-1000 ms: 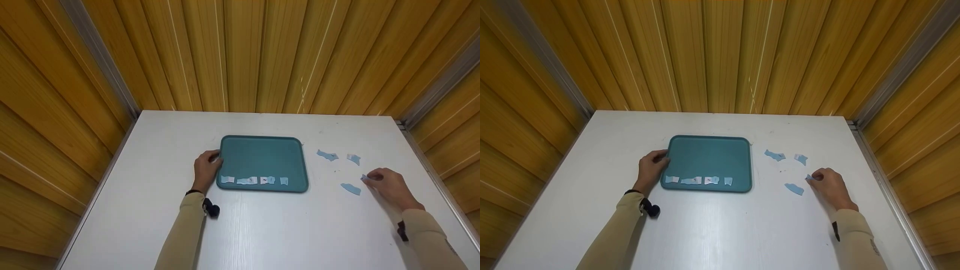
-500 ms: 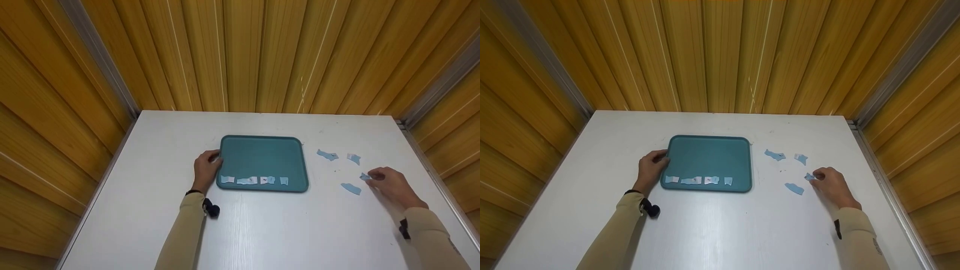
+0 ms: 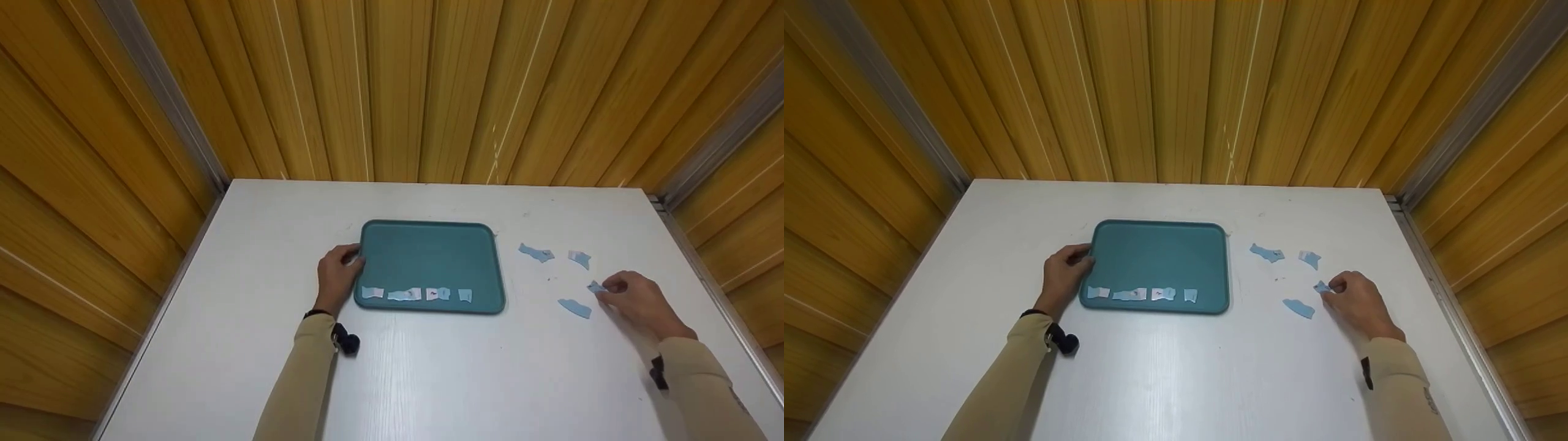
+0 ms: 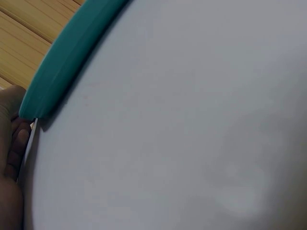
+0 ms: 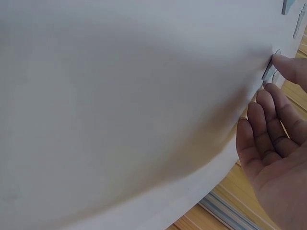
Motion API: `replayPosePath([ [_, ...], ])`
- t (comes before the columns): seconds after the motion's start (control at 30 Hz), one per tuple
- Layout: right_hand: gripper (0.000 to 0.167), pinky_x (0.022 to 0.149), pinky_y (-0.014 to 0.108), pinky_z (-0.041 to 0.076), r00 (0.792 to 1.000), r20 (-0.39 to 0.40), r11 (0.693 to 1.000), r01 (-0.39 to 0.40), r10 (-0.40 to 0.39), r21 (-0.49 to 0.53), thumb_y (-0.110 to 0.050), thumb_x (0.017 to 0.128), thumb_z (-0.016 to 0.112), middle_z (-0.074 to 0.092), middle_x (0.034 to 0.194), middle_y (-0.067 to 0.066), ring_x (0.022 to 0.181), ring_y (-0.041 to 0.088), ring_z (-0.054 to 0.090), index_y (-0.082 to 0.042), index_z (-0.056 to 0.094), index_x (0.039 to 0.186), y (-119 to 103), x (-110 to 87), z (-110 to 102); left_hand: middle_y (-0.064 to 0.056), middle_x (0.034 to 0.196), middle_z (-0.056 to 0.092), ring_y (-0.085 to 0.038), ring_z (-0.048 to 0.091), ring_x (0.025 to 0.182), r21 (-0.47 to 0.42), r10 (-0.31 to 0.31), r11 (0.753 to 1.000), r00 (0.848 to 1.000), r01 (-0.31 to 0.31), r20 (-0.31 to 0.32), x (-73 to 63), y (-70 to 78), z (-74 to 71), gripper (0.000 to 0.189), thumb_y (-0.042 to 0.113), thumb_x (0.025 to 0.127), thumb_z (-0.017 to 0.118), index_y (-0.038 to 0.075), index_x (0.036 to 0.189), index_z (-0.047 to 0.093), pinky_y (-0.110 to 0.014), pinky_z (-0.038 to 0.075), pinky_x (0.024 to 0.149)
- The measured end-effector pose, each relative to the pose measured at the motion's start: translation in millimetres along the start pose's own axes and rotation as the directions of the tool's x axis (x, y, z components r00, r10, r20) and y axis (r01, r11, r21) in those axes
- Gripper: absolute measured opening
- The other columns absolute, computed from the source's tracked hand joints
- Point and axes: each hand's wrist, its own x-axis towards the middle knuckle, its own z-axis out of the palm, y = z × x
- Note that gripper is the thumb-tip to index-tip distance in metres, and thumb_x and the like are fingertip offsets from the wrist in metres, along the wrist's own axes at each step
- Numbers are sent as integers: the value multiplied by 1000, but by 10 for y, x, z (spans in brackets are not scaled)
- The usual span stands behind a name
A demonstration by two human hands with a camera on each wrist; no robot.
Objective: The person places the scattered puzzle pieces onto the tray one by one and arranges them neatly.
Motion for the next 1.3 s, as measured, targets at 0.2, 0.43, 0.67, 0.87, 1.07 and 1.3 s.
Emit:
replayPosePath([
  [0.2,44,82,37,57,999,-14,999,-29,29,16,-22,101,70,62,118,31,101,40,59,12,57,127,-41,25,21,-8,122,74,-23,67,113,6,-8,1000,1000,8,-6,3,14,1,32,6,95,78,5,127,76,-40,55,99],
  [0.43,43,76,27,55,998,-53,1000,-19,20,18,-20,101,69,65,117,31,100,39,62,11,57,129,-116,92,82,-7,121,74,-23,67,111,25,-12,1000,1000,13,-14,8,3,6,32,6,95,79,5,126,76,-39,55,98],
  [0.67,45,91,46,57,997,-70,1000,-13,15,29,-22,103,69,63,122,31,107,43,61,9,56,133,-242,137,135,-8,122,74,-23,67,113,18,-11,1000,1000,11,-9,10,-2,13,33,6,95,79,5,127,75,-38,55,99],
  [0.87,49,99,57,52,995,-90,998,38,-33,53,-25,103,72,64,125,31,115,46,61,8,56,136,-371,169,162,-7,121,74,-22,67,111,26,-9,1000,1000,9,-3,3,15,8,32,7,95,79,5,127,75,-38,55,99],
  [1.07,47,99,55,52,995,-82,996,61,-56,57,-21,102,72,66,123,27,113,42,62,7,58,137,-522,203,218,-7,121,74,-22,67,111,41,-20,999,1000,20,2,9,14,2,32,8,96,79,6,127,76,-37,55,98],
  [1.3,41,98,57,52,990,-83,991,119,-113,67,-16,100,74,68,121,24,113,42,62,5,62,133,-760,211,302,-7,120,74,-22,67,111,39,-19,999,1000,19,-1,12,15,3,31,7,95,78,6,127,76,-37,55,98],
])
